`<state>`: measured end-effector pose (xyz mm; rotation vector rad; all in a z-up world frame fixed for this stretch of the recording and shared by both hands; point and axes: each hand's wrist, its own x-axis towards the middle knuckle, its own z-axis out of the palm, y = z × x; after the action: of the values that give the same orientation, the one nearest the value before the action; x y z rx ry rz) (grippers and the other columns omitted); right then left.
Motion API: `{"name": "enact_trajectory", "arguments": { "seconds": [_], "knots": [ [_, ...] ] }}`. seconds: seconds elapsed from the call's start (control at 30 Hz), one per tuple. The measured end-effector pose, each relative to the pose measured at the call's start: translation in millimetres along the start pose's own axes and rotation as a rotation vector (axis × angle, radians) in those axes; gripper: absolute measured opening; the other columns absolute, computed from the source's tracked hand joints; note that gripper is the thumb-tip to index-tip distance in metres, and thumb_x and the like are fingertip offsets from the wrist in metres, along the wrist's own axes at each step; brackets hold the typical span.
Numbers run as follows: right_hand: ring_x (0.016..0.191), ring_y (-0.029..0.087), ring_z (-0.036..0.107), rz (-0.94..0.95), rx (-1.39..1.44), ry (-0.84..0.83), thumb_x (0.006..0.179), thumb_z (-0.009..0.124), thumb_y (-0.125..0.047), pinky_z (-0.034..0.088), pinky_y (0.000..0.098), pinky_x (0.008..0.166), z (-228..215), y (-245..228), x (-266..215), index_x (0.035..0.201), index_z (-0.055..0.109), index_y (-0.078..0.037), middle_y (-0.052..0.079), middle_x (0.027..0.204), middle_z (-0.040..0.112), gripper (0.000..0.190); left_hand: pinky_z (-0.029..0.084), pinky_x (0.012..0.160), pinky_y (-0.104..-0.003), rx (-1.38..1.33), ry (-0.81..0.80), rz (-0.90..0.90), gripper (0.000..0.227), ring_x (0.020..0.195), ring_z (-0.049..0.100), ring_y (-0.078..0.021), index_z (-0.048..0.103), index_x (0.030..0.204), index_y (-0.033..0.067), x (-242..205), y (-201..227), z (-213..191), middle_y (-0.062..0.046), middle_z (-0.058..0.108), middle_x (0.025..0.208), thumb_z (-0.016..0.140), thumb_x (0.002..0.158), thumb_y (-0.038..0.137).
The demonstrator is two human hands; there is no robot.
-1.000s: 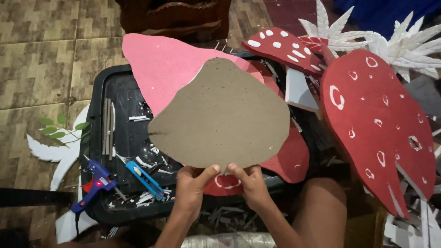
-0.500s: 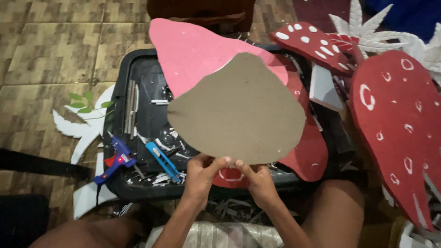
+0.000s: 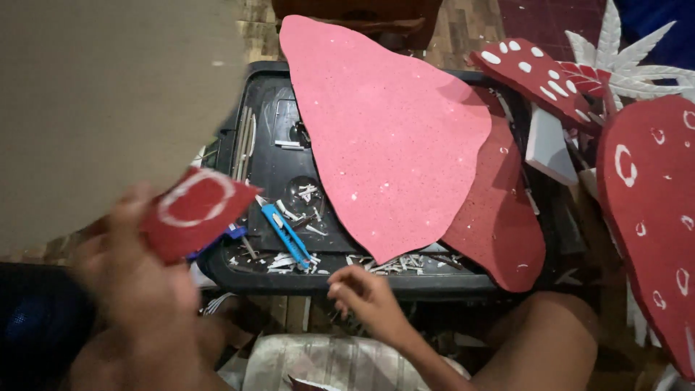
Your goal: Cutting foam pieces with scissors and using a hot glue gun to assemble them into a decorative craft item.
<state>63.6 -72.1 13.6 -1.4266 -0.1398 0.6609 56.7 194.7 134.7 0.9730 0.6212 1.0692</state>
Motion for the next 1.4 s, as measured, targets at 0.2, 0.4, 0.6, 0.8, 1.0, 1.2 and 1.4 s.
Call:
{"name": "enact_trajectory", "arguments": {
  "seconds": [0.2,0.4,0.6,0.8,1.0,1.2,1.4],
  "knots": [
    [0.062,0.009,0.062,0.043,-0.106,-0.086,0.096,0.067,-0.014,0.056,0.0256,0.055,40.4,9.8,-7.7,0.098,0.07,-0.006,0.004,0.075,0.069,0.009,0.066,0.081,-0.032,0.09,0.063,0.078,0.015,0.084,0.067,-0.0096,0.064,0.084,0.0078,2.0,38.6,-6.1,0.002,0.063,0.089,0.078,0.084,0.014],
    [0.068,0.007,0.065,-0.008,-0.197,-0.245,0.1,0.064,-0.02,0.056,0.0236,0.059,84.4,-5.5,-14.0,0.098,0.069,-0.008,0.001,0.08,0.07,0.014,0.069,0.074,-0.031,0.118,0.087,-0.022,0.01,0.077,0.071,-0.0096,0.071,0.079,0.0109,3.4,23.4,-16.5,0.002,0.069,0.083,0.081,0.079,0.013],
    [0.064,0.012,0.064,0.035,0.021,-0.186,0.098,0.065,-0.009,0.058,0.0259,0.058,68.8,7.3,-11.5,0.098,0.069,-0.002,0.009,0.08,0.071,0.008,0.056,0.054,-0.025,0.23,-0.031,-0.29,0.012,0.063,0.068,-0.0098,0.073,0.078,0.0088,-29.6,8.1,-1.1,0.001,0.069,0.073,0.083,0.077,0.015],
    [0.053,0.025,0.067,-0.085,0.295,0.018,0.094,0.067,-0.014,0.057,0.0355,0.051,18.3,-4.7,-0.4,0.108,0.064,0.005,0.019,0.071,0.07,0.023,0.06,0.064,-0.033,0.162,-0.229,-0.535,0.012,0.071,0.07,-0.0187,0.074,0.086,0.0011,-72.1,-0.9,25.9,-0.009,0.075,0.083,0.08,0.077,0.005],
    [0.081,0.022,0.065,-0.353,0.465,0.096,0.093,0.072,-0.043,0.052,0.0325,0.069,-30.7,-31.6,3.4,0.12,0.057,0.003,0.017,0.097,0.067,0.055,0.056,0.071,-0.035,0.248,-0.417,-0.712,0.022,0.081,0.071,-0.0231,0.075,0.097,-0.0039,-94.8,-14.2,42.0,-0.013,0.078,0.094,0.078,0.077,0.005],
    [0.072,0.029,0.067,-0.335,0.541,0.152,0.095,0.069,-0.03,0.05,0.0401,0.057,-50.9,-42.7,0.7,0.108,0.06,0.0,0.018,0.088,0.07,0.034,0.055,0.06,-0.035,0.365,-0.525,-0.801,0.016,0.067,0.071,-0.0236,0.074,0.082,-0.0062,-107.8,-25.9,50.6,-0.013,0.073,0.074,0.08,0.081,0.008],
    [0.083,0.027,0.068,-0.352,0.533,0.19,0.092,0.074,-0.02,0.056,0.0407,0.065,-57.1,-32.8,2.5,0.113,0.065,-0.001,0.012,0.097,0.072,0.03,0.053,0.06,-0.036,0.348,-0.548,-0.809,0.015,0.068,0.067,-0.0208,0.073,0.083,-0.0053,-115.1,-34.3,56.9,-0.013,0.073,0.077,0.081,0.079,0.006]
  ]
}}
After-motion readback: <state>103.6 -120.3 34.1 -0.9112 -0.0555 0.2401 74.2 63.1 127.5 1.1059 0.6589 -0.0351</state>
